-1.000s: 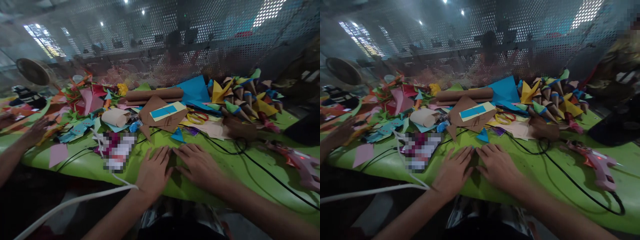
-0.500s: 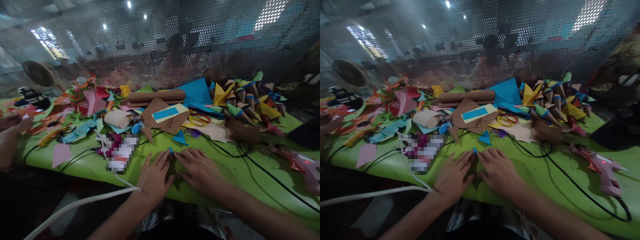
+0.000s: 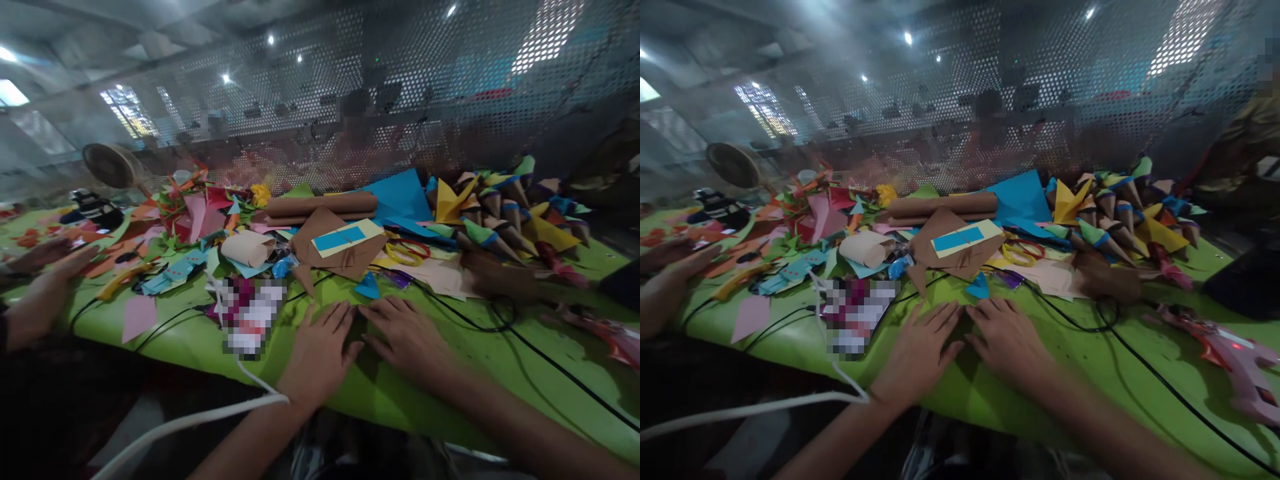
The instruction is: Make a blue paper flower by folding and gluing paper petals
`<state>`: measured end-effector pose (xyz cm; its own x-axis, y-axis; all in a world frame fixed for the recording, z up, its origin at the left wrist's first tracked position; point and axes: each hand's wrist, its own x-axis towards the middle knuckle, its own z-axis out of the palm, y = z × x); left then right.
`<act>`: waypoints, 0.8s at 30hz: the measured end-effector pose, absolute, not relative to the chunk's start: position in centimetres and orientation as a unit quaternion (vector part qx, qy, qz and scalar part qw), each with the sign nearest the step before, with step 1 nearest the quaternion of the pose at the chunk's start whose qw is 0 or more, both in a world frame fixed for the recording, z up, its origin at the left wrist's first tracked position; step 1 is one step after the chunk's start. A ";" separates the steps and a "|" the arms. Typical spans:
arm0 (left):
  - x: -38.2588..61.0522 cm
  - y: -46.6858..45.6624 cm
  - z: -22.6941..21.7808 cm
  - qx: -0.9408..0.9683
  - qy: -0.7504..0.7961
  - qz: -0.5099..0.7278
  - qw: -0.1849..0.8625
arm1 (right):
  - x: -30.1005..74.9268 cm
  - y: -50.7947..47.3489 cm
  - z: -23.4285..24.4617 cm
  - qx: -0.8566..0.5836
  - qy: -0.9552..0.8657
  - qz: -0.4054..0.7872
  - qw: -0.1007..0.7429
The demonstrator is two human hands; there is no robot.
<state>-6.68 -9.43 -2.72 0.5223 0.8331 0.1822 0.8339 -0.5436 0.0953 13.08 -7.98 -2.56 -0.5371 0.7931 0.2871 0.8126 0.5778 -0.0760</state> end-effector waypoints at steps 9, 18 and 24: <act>-6.8 -9.4 -2.7 -0.879 -0.468 -0.092 0.018 | 13.1 -8.1 -2.2 -0.451 -0.879 -0.042 0.148; -6.9 -9.8 -3.0 -0.877 -0.472 -0.088 0.012 | 12.9 -8.3 -2.0 -0.441 -0.886 -0.038 0.140; -6.8 -9.9 -3.1 -0.874 -0.476 -0.097 0.012 | 12.7 -8.4 -1.9 -0.450 -0.883 -0.037 0.131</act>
<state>-6.84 -9.90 -3.08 0.5273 0.8303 0.1807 0.8349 -0.5458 0.0715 12.68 -8.36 -1.90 -0.5617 0.7842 0.2638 0.8035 0.5930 -0.0521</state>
